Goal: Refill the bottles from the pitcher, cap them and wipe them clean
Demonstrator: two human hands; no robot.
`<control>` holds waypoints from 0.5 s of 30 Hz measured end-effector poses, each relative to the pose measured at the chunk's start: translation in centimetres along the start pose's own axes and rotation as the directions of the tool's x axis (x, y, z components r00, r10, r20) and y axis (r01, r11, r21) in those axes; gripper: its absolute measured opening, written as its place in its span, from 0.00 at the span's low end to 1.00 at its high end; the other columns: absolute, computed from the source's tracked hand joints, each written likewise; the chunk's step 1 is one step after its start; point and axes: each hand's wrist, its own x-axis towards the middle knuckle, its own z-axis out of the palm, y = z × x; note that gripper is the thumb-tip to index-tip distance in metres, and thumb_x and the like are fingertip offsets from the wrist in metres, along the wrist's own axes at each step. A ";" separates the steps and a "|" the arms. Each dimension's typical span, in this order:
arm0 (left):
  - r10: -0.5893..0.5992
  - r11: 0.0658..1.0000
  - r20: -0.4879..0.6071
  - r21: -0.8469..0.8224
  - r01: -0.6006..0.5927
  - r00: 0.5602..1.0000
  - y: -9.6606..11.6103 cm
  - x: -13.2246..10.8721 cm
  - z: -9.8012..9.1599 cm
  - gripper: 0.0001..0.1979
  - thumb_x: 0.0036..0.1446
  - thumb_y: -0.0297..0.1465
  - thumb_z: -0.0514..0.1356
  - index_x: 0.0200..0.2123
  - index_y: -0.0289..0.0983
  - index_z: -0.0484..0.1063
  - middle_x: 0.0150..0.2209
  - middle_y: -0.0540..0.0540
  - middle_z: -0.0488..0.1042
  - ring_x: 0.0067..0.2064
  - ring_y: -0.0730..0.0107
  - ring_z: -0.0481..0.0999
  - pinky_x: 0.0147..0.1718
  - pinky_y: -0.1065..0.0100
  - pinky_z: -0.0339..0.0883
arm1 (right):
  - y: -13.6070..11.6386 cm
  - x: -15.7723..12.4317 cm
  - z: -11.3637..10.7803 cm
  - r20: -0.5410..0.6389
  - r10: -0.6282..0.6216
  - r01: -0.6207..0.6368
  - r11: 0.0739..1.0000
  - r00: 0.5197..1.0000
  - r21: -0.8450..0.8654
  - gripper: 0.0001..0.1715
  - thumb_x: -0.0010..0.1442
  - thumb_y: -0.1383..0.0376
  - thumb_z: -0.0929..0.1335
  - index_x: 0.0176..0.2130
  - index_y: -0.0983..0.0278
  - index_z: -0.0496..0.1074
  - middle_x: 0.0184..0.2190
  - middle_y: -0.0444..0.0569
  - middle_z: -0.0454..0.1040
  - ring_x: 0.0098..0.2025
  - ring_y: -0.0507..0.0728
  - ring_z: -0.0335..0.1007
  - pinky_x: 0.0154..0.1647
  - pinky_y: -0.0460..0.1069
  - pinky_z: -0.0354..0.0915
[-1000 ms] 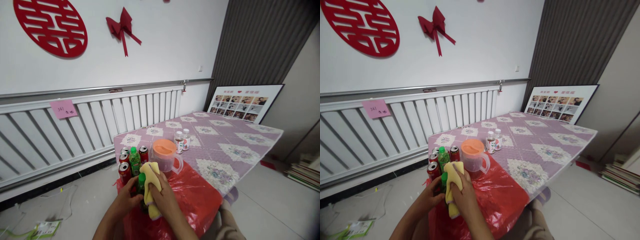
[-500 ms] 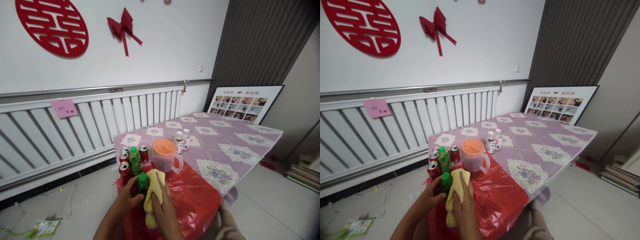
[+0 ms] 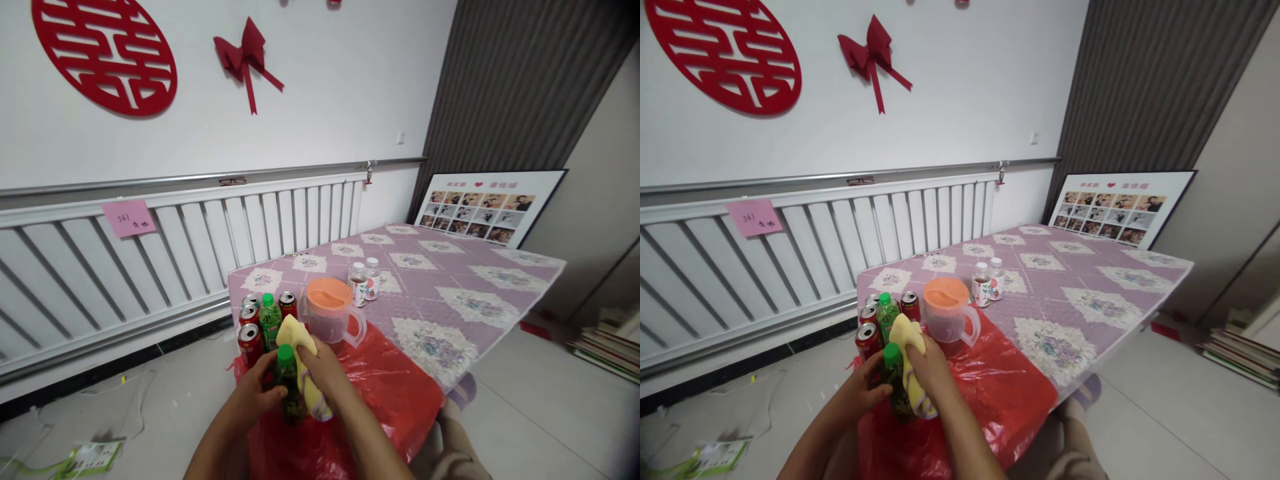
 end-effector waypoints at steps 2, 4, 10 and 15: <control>-0.003 1.000 0.005 -0.002 0.003 1.000 0.1 0.0 0.0 0.33 0.54 0.36 0.67 0.62 0.40 0.62 0.60 0.40 0.70 0.60 0.48 0.70 0.57 0.53 0.66 | 0.5 0.7 0.1 0.027 0.046 -0.047 0.998 0.999 0.036 0.17 0.56 0.58 0.64 0.39 0.66 0.76 0.32 0.49 0.79 0.34 0.58 0.74 0.36 0.50 0.68; -0.009 1.000 0.013 -0.020 0.009 1.000 0.1 -0.1 0.1 0.33 0.54 0.36 0.67 0.62 0.40 0.62 0.60 0.40 0.70 0.61 0.47 0.69 0.57 0.53 0.66 | 1.3 1.0 0.2 0.052 0.083 -0.087 0.993 0.995 0.077 0.19 0.57 0.57 0.64 0.40 0.66 0.76 0.32 0.49 0.80 0.33 0.58 0.75 0.35 0.50 0.68; -0.030 0.998 0.016 -0.060 0.031 0.999 0.7 -0.2 0.3 0.33 0.54 0.37 0.68 0.61 0.42 0.63 0.58 0.41 0.72 0.60 0.49 0.70 0.58 0.52 0.65 | 4.2 -0.3 0.6 0.053 0.126 -0.132 0.983 0.991 0.128 0.27 0.57 0.49 0.64 0.43 0.67 0.76 0.35 0.53 0.82 0.37 0.62 0.77 0.38 0.54 0.70; -0.023 0.990 0.099 -0.140 0.036 0.995 0.8 0.2 -0.2 0.37 0.52 0.39 0.70 0.63 0.44 0.60 0.62 0.40 0.68 0.63 0.48 0.66 0.63 0.49 0.58 | 5.9 -2.4 0.6 -0.038 0.075 -0.071 0.994 0.996 0.086 0.30 0.58 0.46 0.65 0.46 0.65 0.76 0.44 0.55 0.80 0.48 0.64 0.75 0.50 0.55 0.68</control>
